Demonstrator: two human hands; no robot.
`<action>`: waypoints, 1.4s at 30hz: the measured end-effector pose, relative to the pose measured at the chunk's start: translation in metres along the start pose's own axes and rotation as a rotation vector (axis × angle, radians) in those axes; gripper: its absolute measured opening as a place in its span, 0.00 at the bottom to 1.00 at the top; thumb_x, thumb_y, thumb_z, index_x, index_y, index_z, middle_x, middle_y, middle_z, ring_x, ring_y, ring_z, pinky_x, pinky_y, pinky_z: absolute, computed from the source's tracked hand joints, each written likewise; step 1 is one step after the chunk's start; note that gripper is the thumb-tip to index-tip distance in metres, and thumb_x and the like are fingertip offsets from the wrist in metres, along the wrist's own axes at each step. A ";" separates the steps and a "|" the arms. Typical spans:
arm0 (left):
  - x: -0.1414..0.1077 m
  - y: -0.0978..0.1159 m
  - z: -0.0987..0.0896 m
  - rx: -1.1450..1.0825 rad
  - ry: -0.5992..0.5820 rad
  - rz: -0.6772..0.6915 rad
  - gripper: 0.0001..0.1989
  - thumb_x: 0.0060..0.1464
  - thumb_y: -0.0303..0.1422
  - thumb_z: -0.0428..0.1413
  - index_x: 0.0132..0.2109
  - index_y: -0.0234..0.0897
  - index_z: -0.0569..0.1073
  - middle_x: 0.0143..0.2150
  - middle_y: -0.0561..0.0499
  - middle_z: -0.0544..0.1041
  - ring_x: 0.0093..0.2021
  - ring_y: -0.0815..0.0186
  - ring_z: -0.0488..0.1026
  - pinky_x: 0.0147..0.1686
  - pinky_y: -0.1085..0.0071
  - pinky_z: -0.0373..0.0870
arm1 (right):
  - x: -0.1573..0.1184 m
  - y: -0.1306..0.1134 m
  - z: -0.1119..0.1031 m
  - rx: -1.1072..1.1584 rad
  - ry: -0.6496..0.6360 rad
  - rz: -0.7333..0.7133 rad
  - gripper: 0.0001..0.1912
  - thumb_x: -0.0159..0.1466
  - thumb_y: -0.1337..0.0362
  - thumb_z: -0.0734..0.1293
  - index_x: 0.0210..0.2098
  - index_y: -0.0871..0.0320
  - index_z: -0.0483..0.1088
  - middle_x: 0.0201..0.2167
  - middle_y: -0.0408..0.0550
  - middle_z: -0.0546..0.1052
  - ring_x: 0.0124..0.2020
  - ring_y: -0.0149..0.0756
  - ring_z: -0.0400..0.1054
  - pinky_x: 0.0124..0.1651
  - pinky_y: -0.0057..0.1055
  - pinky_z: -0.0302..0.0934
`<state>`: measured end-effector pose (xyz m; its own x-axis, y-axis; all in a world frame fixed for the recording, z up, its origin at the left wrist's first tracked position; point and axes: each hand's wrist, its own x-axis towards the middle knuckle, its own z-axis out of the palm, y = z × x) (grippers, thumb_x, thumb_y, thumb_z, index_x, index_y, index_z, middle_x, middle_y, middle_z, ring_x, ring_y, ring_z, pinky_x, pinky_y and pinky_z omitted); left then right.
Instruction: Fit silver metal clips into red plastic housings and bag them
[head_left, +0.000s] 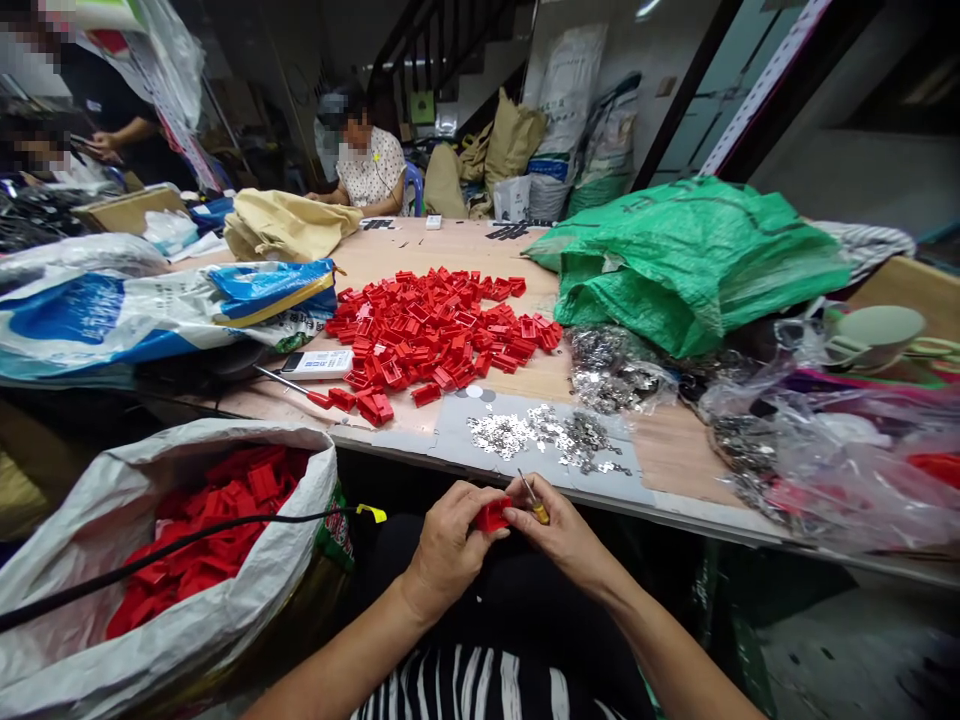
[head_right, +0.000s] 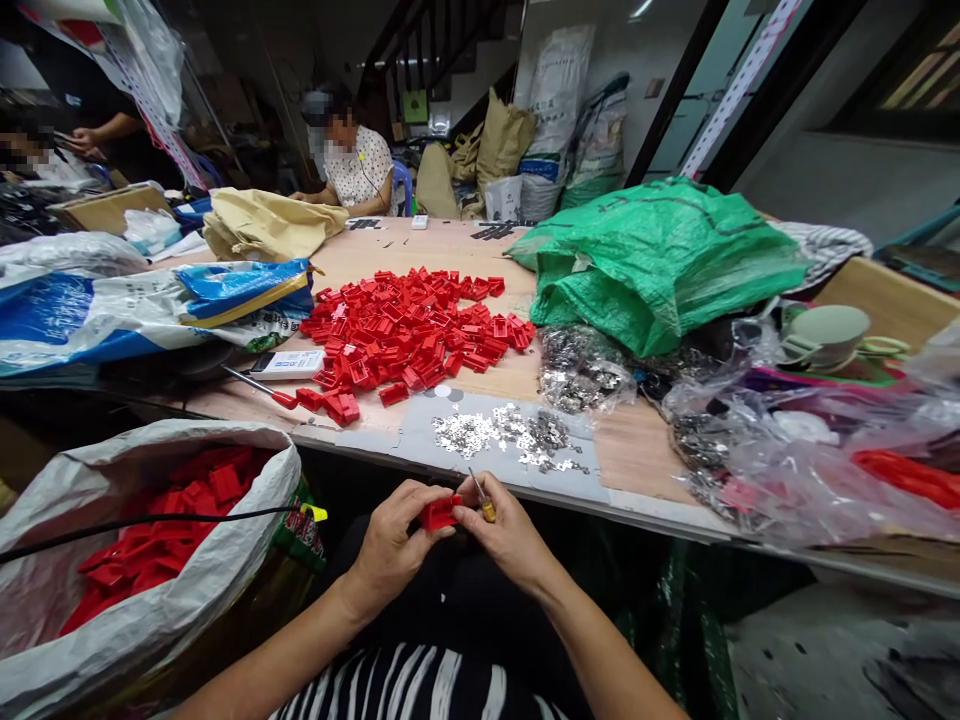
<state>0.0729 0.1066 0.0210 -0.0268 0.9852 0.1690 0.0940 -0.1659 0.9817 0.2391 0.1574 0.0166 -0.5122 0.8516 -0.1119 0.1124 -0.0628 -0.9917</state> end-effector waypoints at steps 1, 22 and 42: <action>0.000 0.000 -0.001 -0.034 0.000 -0.014 0.14 0.47 0.28 0.62 0.44 0.45 0.79 0.40 0.46 0.76 0.41 0.60 0.70 0.46 0.67 0.65 | -0.001 -0.002 0.001 0.047 -0.035 0.038 0.20 0.59 0.48 0.68 0.37 0.56 0.61 0.30 0.42 0.66 0.28 0.29 0.56 0.28 0.26 0.51; 0.000 -0.023 -0.008 -0.484 -0.047 -0.273 0.15 0.38 0.28 0.68 0.38 0.37 0.79 0.35 0.50 0.78 0.34 0.67 0.72 0.36 0.74 0.66 | -0.003 -0.022 -0.007 0.111 -0.302 0.191 0.22 0.59 0.46 0.67 0.42 0.56 0.61 0.26 0.38 0.62 0.22 0.25 0.51 0.23 0.23 0.44; 0.016 -0.023 -0.018 -1.198 0.228 -0.845 0.09 0.53 0.32 0.60 0.39 0.29 0.74 0.31 0.46 0.79 0.29 0.67 0.76 0.30 0.73 0.73 | 0.060 -0.008 -0.043 -1.340 0.278 -0.008 0.04 0.64 0.65 0.62 0.33 0.56 0.67 0.35 0.48 0.74 0.35 0.39 0.69 0.34 0.31 0.56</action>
<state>0.0525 0.1250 0.0025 0.1830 0.7961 -0.5769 -0.8819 0.3922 0.2615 0.2440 0.2318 0.0209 -0.3485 0.9349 0.0677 0.9221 0.3549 -0.1541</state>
